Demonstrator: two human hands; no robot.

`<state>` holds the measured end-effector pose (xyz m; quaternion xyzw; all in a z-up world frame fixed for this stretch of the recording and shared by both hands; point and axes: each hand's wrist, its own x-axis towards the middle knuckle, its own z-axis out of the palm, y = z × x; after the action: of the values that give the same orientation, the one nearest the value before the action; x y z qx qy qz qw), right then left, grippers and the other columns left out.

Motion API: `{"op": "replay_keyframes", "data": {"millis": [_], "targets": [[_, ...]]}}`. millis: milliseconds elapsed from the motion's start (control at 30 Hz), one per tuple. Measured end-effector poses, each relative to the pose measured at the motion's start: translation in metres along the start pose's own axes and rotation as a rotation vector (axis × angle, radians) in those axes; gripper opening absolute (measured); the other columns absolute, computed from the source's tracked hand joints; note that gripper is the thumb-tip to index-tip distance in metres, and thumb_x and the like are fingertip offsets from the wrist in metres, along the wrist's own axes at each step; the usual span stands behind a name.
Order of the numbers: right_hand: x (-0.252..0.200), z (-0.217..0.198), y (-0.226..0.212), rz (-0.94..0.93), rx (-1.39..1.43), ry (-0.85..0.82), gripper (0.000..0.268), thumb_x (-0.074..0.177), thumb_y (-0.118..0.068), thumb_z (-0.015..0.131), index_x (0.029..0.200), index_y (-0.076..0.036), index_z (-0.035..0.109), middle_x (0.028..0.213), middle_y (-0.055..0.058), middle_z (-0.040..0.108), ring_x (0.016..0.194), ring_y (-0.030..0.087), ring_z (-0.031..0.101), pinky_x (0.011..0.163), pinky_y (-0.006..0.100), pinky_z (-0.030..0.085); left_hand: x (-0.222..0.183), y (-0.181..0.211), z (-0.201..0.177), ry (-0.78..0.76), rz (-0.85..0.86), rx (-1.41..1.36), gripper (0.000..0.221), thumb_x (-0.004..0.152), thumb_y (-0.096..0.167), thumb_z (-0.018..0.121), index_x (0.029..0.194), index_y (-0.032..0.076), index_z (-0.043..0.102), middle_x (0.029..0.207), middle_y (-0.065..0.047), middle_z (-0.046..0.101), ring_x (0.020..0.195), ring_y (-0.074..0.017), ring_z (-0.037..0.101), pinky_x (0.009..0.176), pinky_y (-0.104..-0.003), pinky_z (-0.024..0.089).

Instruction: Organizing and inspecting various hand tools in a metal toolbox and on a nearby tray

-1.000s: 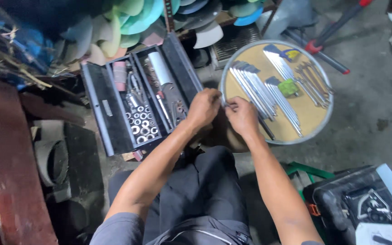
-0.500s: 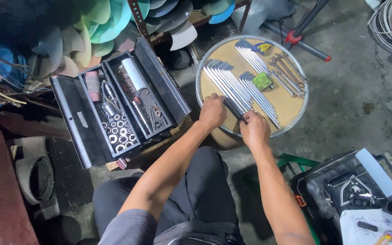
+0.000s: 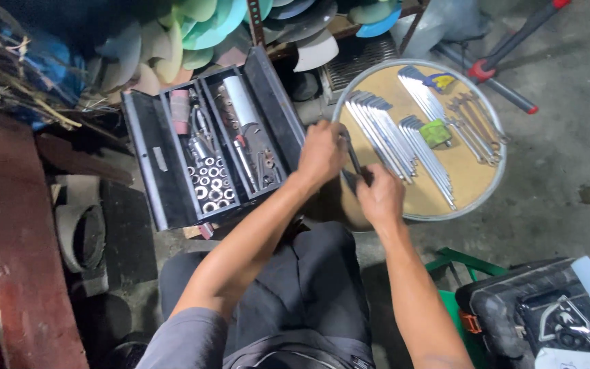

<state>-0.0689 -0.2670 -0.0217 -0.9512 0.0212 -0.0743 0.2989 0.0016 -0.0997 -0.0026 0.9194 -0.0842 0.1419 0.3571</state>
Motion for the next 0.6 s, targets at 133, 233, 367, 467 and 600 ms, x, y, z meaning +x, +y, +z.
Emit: {"op": "replay_keyframes", "data": {"millis": [133, 233, 367, 467, 600], "targets": [[0.009, 0.047, -0.064, -0.049, 0.121, -0.068, 0.027, 0.082, -0.024, 0.076, 0.103, -0.007, 0.076, 0.092, 0.018, 0.075, 0.096, 0.044, 0.071, 0.082, 0.057, 0.057, 0.008, -0.059, -0.046, 0.099, -0.044, 0.105, 0.015, 0.082, 0.02, 0.065, 0.087, 0.011, 0.075, 0.083, -0.015, 0.067, 0.077, -0.0423, 0.071, 0.07, -0.05, 0.06], [0.016, 0.088, -0.102, -0.106, 0.144, -0.136, 0.024, 0.081, -0.023, 0.076, 0.1, -0.009, 0.077, 0.088, 0.015, 0.076, 0.092, 0.04, 0.073, 0.08, 0.053, 0.059, 0.005, -0.128, -0.059, 0.124, -0.1, 0.115, 0.014, 0.081, 0.02, 0.064, 0.084, 0.01, 0.074, 0.081, -0.016, 0.067, 0.076, -0.0443, 0.071, 0.068, -0.053, 0.059], [0.024, 0.132, -0.141, -0.069, 0.025, -0.316, 0.024, 0.083, -0.027, 0.072, 0.103, -0.014, 0.077, 0.095, 0.01, 0.077, 0.098, 0.037, 0.074, 0.086, 0.052, 0.059, -0.005, -0.189, -0.071, 0.05, -0.221, 0.288, 0.018, 0.082, 0.028, 0.064, 0.089, 0.02, 0.078, 0.086, -0.009, 0.069, 0.081, -0.0377, 0.071, 0.071, -0.048, 0.061], [0.025, 0.161, -0.154, -0.049, -0.035, -0.399, 0.024, 0.085, -0.027, 0.068, 0.105, -0.016, 0.076, 0.099, 0.009, 0.078, 0.101, 0.036, 0.074, 0.089, 0.049, 0.059, -0.012, -0.21, -0.077, -0.02, -0.295, 0.359, 0.02, 0.083, 0.033, 0.065, 0.094, 0.022, 0.078, 0.094, -0.007, 0.069, 0.093, -0.0366, 0.065, 0.079, -0.049, 0.059], [0.028, 0.183, -0.162, 0.038, -0.102, -0.471, 0.022, 0.088, -0.03, 0.063, 0.104, -0.019, 0.075, 0.104, 0.006, 0.078, 0.106, 0.033, 0.073, 0.094, 0.046, 0.057, -0.02, -0.23, -0.067, -0.056, -0.286, 0.447, 0.022, 0.081, 0.037, 0.068, 0.094, 0.021, 0.075, 0.098, -0.005, 0.067, 0.105, -0.0332, 0.058, 0.087, -0.049, 0.053]]}}
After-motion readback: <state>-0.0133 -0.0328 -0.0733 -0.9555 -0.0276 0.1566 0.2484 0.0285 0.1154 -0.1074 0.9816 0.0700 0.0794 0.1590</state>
